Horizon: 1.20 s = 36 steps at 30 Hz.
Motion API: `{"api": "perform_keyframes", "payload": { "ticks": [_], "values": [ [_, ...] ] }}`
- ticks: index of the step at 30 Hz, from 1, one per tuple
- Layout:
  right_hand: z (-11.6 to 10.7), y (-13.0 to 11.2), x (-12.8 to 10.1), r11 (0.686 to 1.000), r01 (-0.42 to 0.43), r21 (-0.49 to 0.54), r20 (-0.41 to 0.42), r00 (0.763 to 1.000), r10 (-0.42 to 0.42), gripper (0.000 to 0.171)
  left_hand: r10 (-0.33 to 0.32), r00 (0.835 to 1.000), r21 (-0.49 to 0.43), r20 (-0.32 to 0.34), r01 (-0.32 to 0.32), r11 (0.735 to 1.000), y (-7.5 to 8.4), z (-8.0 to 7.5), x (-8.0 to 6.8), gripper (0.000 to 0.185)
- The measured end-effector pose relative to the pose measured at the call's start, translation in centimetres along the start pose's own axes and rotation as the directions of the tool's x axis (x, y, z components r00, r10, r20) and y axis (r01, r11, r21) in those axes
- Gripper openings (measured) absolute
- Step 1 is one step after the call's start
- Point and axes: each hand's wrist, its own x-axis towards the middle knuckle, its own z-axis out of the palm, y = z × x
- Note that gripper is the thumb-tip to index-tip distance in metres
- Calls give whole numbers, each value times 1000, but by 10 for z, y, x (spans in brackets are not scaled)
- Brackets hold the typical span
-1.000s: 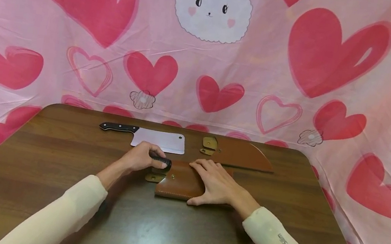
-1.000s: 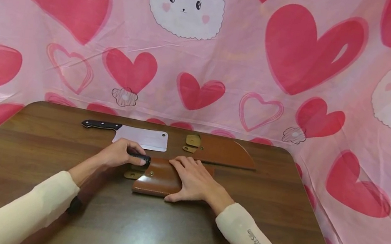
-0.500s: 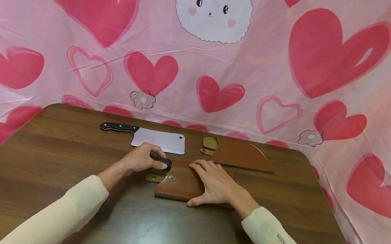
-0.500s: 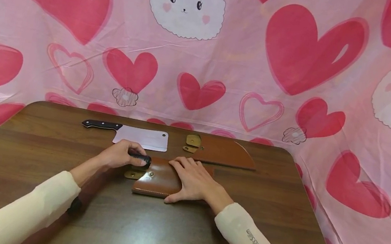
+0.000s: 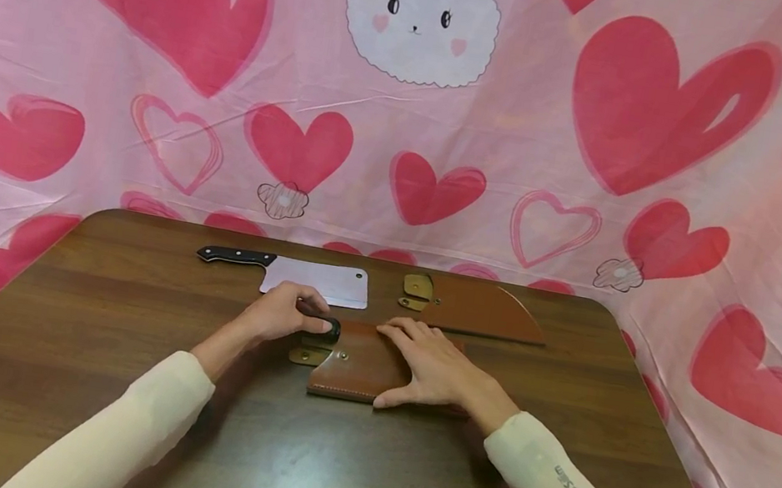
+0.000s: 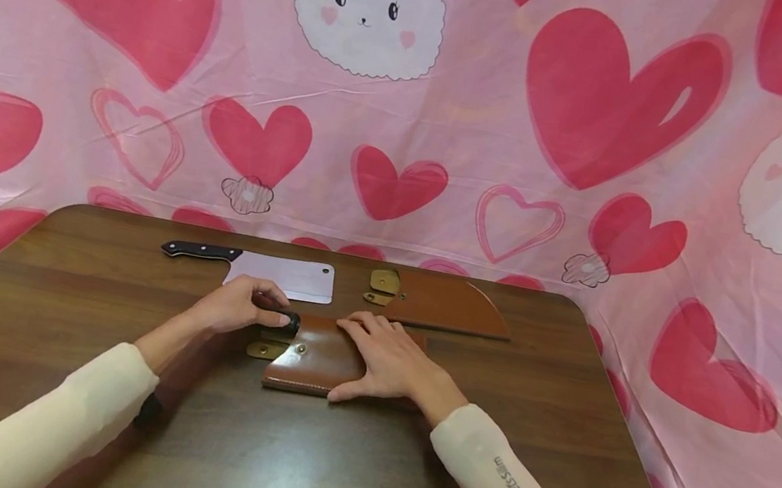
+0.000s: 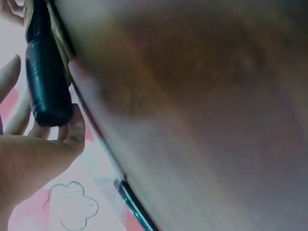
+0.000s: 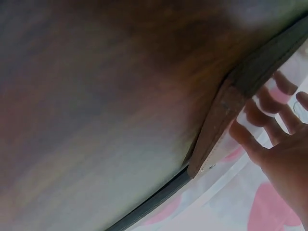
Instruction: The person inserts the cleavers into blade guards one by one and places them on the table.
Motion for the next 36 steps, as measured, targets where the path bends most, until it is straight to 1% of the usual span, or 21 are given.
{"api": "perform_keyframes", "payload": {
  "ticks": [4, 9, 12, 16, 19, 22, 27, 32, 36],
  "values": [
    [-7, 4, -1, 999, -14, 38, -22, 1000, 15, 97, 19, 1000, -6, -23, -19, 1000, -2, -9, 1, 32],
    [-17, 13, -3, 997, -28, 72, -81, 996, 34, 90, 4, 998, 1, -59, -4, 1000, -6, -21, 3, 39],
    [-21, 20, -6, 995, -35, 92, -126, 991, 46, 87, -15, 998, -23, -68, 14, 1000, -7, -26, 3, 42],
    [-26, 31, -10, 990, -61, 125, -160, 984, 81, 86, -25, 997, -55, -69, 21, 998, -9, -29, 3, 46],
    [-30, 39, -11, 987, -86, 136, -165, 980, 108, 86, -36, 997, -61, -75, 31, 998, -12, -33, 4, 48],
    [-35, 47, -12, 983, -98, 152, -175, 977, 124, 85, -37, 995, -71, -94, 30, 997, -14, -41, 6, 48],
    [-41, 62, -13, 974, -135, 182, -184, 968, 168, 83, 7, 990, -99, -142, -21, 995, -16, -55, 12, 47],
    [-41, 75, -13, 965, -184, 190, -180, 959, 218, 83, 20, 979, -83, -202, -37, 996, -21, -65, 14, 46],
    [-38, 84, -15, 962, -192, 194, -178, 958, 227, 83, 28, 974, -79, -224, -47, 996, -29, -71, 13, 46]
  ]
}}
